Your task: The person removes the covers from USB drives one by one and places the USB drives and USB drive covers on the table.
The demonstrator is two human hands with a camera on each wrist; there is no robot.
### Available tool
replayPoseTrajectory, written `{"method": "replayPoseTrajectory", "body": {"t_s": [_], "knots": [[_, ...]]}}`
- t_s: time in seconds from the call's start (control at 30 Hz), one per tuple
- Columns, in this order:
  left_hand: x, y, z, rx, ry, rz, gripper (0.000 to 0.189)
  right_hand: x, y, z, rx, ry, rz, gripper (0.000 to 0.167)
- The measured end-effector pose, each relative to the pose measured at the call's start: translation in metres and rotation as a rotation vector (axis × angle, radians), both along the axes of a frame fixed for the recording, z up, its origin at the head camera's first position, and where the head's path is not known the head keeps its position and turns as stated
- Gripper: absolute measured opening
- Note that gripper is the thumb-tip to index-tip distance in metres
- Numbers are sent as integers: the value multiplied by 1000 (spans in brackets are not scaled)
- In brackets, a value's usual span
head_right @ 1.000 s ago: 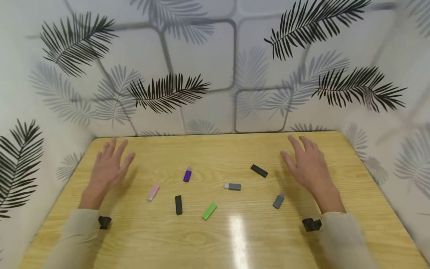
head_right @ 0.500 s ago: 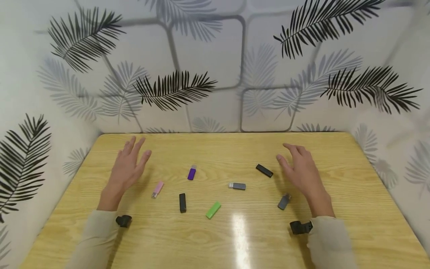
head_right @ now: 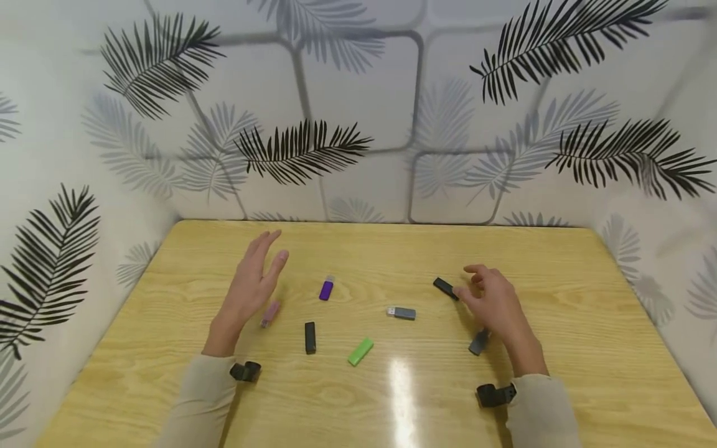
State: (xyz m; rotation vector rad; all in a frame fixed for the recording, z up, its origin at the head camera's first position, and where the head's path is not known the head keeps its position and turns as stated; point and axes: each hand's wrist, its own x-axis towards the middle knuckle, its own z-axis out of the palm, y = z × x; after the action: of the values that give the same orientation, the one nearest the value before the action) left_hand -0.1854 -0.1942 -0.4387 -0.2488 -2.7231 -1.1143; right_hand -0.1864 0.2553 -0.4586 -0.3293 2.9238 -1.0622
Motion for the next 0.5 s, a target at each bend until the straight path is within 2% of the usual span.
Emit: {"method": "replayPoseTrajectory", "body": {"t_s": [0.27,0.37,0.5], "knots": [[1,36,13,142,99,-133,59,2,4,-9,79,49,10,42],[0,43,18,174,113,-148,58,2,1,-9,63,48,20,35],[-1,49,19,206,85,-150,55,-1,-7,-10,27,31,30,27]]}}
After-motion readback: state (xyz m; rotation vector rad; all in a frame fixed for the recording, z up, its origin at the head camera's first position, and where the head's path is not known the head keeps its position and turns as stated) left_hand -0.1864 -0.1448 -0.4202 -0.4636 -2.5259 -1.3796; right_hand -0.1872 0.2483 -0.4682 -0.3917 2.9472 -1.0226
